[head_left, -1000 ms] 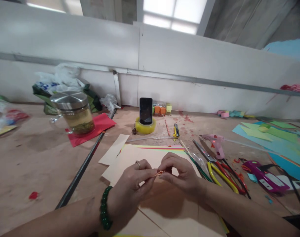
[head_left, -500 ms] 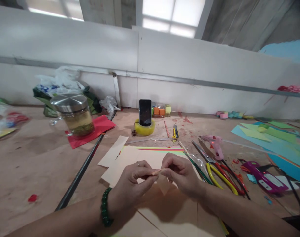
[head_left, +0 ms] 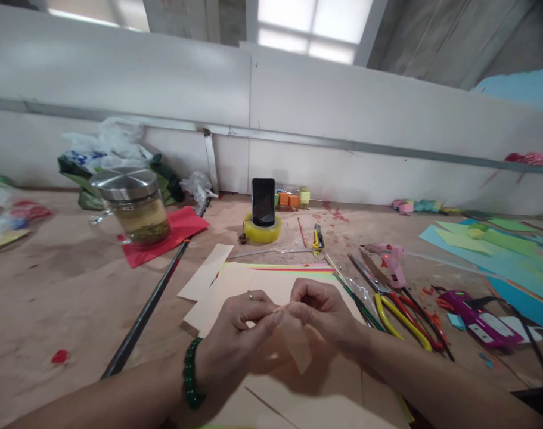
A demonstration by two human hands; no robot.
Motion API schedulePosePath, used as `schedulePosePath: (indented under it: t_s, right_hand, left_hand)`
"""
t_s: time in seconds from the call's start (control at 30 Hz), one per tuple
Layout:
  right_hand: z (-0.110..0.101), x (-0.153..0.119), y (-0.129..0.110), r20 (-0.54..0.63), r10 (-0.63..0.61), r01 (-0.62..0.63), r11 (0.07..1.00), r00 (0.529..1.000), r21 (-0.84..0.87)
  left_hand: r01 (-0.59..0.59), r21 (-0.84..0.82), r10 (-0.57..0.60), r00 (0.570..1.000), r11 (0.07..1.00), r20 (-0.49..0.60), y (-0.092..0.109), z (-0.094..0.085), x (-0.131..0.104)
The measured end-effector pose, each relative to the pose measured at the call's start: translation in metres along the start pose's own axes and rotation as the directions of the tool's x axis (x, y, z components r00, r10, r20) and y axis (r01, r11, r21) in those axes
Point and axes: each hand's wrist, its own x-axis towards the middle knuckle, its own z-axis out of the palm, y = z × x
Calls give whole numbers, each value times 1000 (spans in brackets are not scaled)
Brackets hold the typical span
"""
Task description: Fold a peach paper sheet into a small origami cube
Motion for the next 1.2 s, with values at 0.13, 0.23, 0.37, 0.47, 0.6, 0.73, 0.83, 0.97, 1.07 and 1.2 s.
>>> schedulePosePath:
  t_s: [0.13,0.23,0.37,0.47,0.6,0.73,0.83,0.97,1.07,1.2]
  right_hand:
    - [-1,4,5,78,92,-94,995,993,19]
    - [-3,8,8,107,161,-162,987,981,1]
    - [-6,9,4,162,280,-273,960,946,-67]
    - [-8,9,2,247,346,-328,938,905,-110]
    - [-14,12,6,235,313,-348,929,920,124]
    - [-24,18,9,205,222,-290,859,953,421]
    - [-26,18,9,181,161,-223,884,970,411]
    - [-18,15,12,84,134,-154,933,987,324]
    - [-11,16,18,-2,162,-154,940,987,305]
    - [-7,21,24,-105,215,-174,935,971,308]
  left_hand:
    - [151,-89,-161,980,984,-116,-2,-5,6]
    - [290,-174,-307,948,941,-86,-6,-7,11]
    - [530,-247,-511,848,811,144,-10,-6,14]
    - [610,-206,-542,783,765,306,-10,-5,13]
    - [605,-342,-539,796,719,275,-11,-7,13]
    - [541,-574,-592,797,614,119,-15,-9,17]
    - [509,-652,-632,773,562,59,-17,-10,19]
    - [527,-642,-643,763,558,68,-16,-9,18]
    - [539,-622,-646,760,568,69,-15,-6,17]
    - [584,-546,-627,768,601,131,-17,-4,15]
